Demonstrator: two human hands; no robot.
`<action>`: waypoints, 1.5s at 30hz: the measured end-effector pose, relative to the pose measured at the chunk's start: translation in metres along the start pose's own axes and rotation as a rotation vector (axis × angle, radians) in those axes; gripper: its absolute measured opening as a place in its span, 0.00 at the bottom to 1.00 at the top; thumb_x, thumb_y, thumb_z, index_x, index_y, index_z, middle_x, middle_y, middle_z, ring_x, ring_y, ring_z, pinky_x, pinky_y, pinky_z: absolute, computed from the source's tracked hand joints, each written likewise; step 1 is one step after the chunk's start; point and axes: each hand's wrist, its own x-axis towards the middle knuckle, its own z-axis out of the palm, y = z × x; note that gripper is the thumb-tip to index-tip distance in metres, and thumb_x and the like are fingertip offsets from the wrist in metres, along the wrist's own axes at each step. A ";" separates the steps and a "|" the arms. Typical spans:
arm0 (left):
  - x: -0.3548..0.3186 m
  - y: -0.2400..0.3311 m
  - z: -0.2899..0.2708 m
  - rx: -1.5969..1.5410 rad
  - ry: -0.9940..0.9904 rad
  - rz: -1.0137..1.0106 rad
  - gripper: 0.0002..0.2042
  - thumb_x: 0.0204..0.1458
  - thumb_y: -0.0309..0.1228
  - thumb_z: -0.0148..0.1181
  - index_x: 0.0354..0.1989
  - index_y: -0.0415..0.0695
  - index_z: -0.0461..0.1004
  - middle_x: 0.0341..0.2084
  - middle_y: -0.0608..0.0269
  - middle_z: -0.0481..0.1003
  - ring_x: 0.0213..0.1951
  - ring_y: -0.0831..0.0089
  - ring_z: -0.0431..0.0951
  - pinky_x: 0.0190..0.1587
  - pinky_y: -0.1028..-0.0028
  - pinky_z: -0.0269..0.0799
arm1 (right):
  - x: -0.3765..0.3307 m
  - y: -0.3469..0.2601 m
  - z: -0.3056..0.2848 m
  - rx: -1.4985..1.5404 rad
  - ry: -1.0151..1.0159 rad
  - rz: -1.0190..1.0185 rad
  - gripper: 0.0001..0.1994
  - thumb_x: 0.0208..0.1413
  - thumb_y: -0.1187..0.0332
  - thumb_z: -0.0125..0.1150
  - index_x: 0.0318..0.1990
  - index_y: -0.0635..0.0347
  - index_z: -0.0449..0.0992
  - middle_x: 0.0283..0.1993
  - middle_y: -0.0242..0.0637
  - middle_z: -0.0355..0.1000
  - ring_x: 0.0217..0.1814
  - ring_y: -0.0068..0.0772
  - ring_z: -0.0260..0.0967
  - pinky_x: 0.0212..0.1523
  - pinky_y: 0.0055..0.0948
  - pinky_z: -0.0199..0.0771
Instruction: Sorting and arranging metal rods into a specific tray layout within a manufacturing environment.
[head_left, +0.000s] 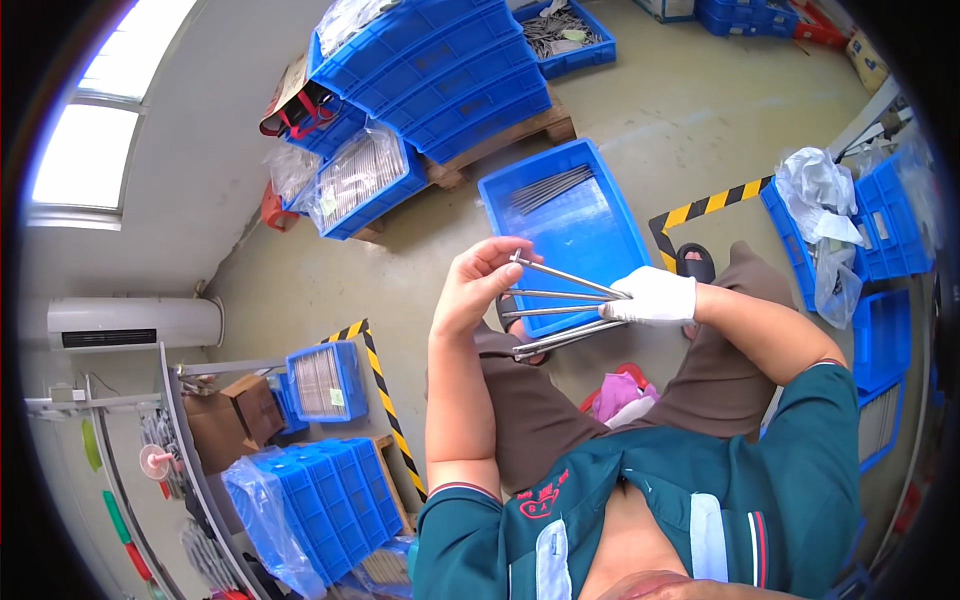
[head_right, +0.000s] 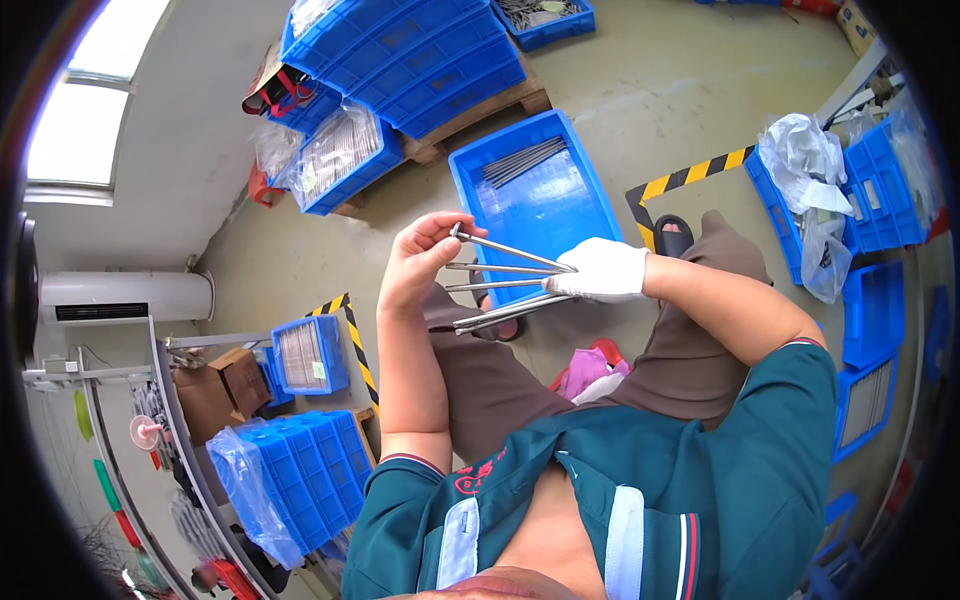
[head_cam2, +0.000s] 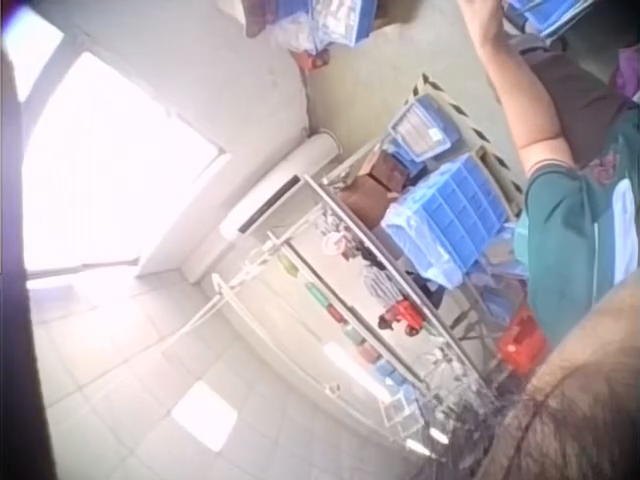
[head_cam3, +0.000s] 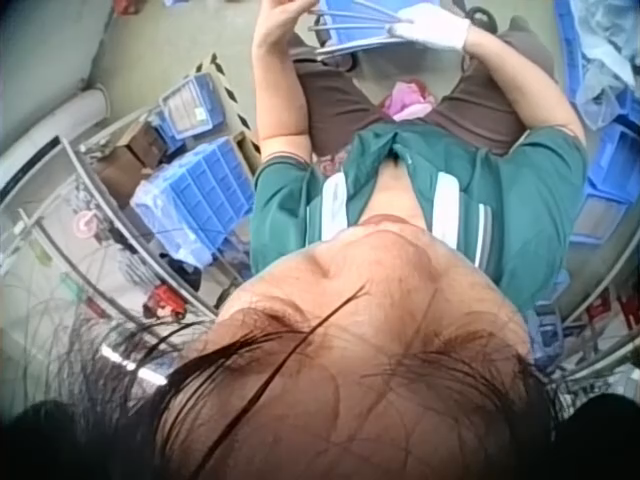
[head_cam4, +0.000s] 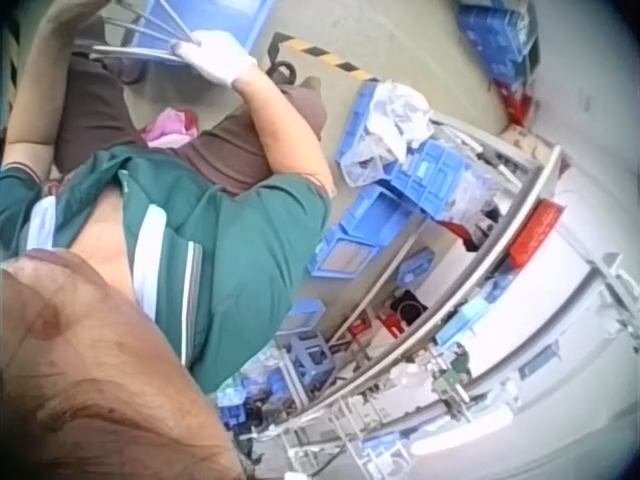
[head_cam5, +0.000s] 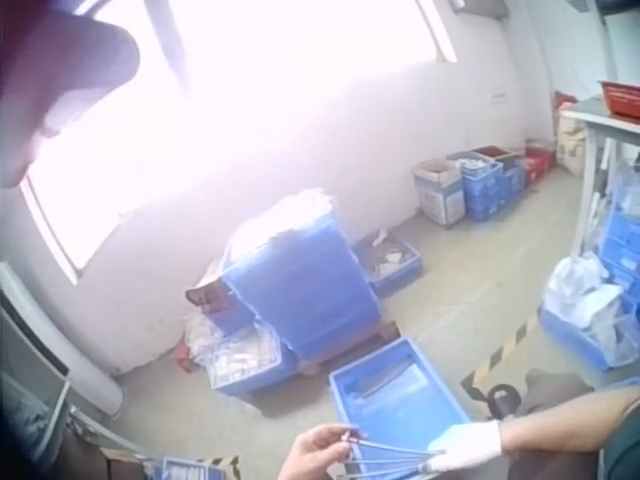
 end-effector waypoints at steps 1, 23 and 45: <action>-0.001 -0.001 -0.001 0.001 0.000 -0.003 0.15 0.52 0.29 0.60 0.47 0.39 0.71 0.36 0.63 0.77 0.35 0.84 0.73 0.32 0.85 0.65 | -0.001 -0.003 0.001 0.003 0.000 -0.001 0.23 0.58 0.47 0.45 0.31 0.60 0.75 0.29 0.49 0.72 0.33 0.49 0.70 0.36 0.39 0.67; 0.021 -0.023 -0.011 -0.021 0.232 0.129 0.15 0.60 0.38 0.50 0.44 0.36 0.70 0.32 0.58 0.76 0.38 0.68 0.76 0.47 0.70 0.67 | -0.246 0.146 0.041 -0.615 1.512 0.683 0.15 0.45 0.55 0.66 0.32 0.54 0.73 0.26 0.42 0.72 0.27 0.47 0.71 0.28 0.37 0.71; 0.053 -0.054 0.038 0.248 0.287 -0.233 0.15 0.59 0.41 0.52 0.43 0.42 0.71 0.30 0.65 0.77 0.36 0.74 0.76 0.40 0.77 0.66 | -0.245 0.372 0.305 0.608 1.012 1.780 0.27 0.52 0.44 0.52 0.50 0.57 0.68 0.49 0.47 0.72 0.50 0.49 0.70 0.48 0.45 0.70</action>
